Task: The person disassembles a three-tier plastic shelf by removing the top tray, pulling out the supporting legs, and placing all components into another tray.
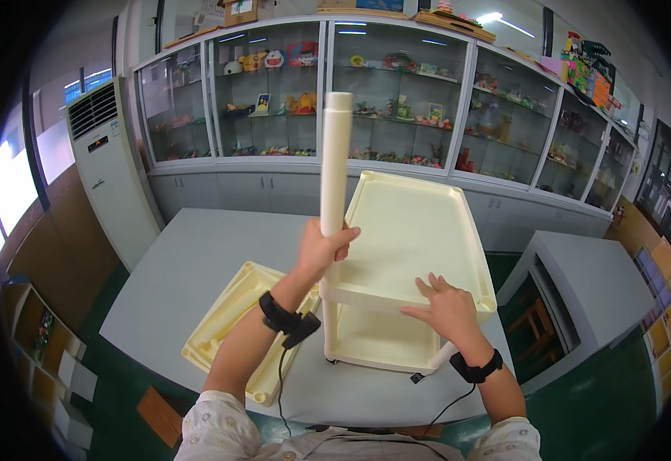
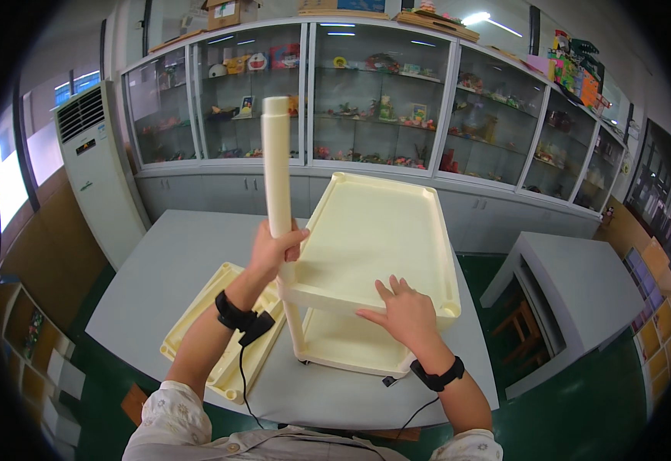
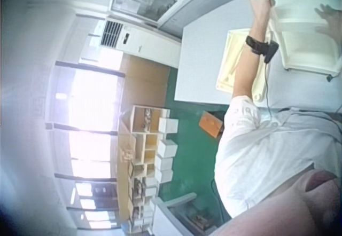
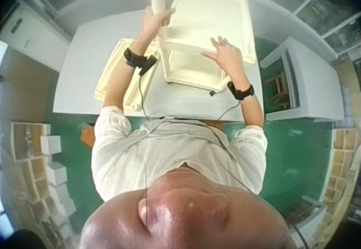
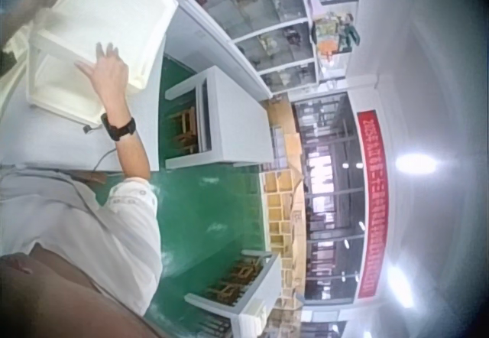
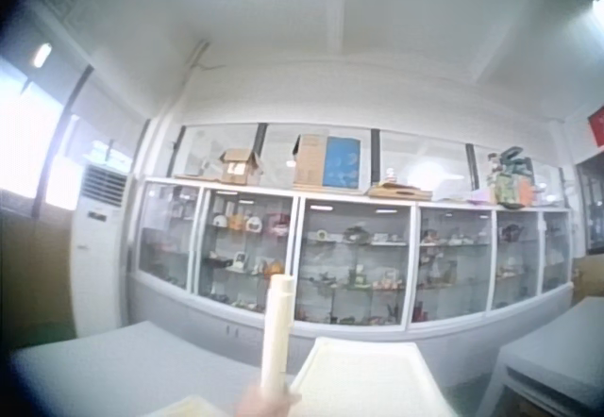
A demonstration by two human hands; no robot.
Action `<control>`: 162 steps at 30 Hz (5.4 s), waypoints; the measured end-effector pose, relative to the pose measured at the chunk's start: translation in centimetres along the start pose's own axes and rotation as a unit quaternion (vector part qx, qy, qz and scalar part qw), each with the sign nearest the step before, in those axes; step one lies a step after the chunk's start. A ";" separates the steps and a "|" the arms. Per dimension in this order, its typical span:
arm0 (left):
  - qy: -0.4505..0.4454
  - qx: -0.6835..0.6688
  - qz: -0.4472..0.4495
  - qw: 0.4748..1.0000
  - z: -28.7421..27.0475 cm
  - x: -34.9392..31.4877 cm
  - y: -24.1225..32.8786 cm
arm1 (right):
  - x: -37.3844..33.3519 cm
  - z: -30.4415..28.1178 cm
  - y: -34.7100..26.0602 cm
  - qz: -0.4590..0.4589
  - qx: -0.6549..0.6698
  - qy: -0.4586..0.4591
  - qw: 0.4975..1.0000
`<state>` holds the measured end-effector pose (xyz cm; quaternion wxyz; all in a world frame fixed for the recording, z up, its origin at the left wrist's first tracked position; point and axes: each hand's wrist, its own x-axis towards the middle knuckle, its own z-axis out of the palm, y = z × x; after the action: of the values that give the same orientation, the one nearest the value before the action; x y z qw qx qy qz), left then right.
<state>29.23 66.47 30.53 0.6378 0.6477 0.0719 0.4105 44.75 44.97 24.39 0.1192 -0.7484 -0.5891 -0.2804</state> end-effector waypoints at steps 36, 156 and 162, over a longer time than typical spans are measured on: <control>0.071 0.543 -0.436 0.714 -27.6 -19.9 -24.2 | -2.6 0.0 9.0 -0.052 0.107 0.065 0.991; 0.116 -0.052 0.000 0.992 -5.1 -11.3 -15.7 | -14.6 0.0 -0.7 0.359 0.662 0.173 0.635; 0.162 0.229 0.066 0.958 -2.2 -8.8 -13.5 | -12.5 -1.9 -4.2 0.211 0.495 0.153 0.829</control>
<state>27.89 65.12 14.37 0.4242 0.7041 0.2237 0.5237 38.36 34.96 18.26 0.6185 -0.6428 -0.4509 -0.0307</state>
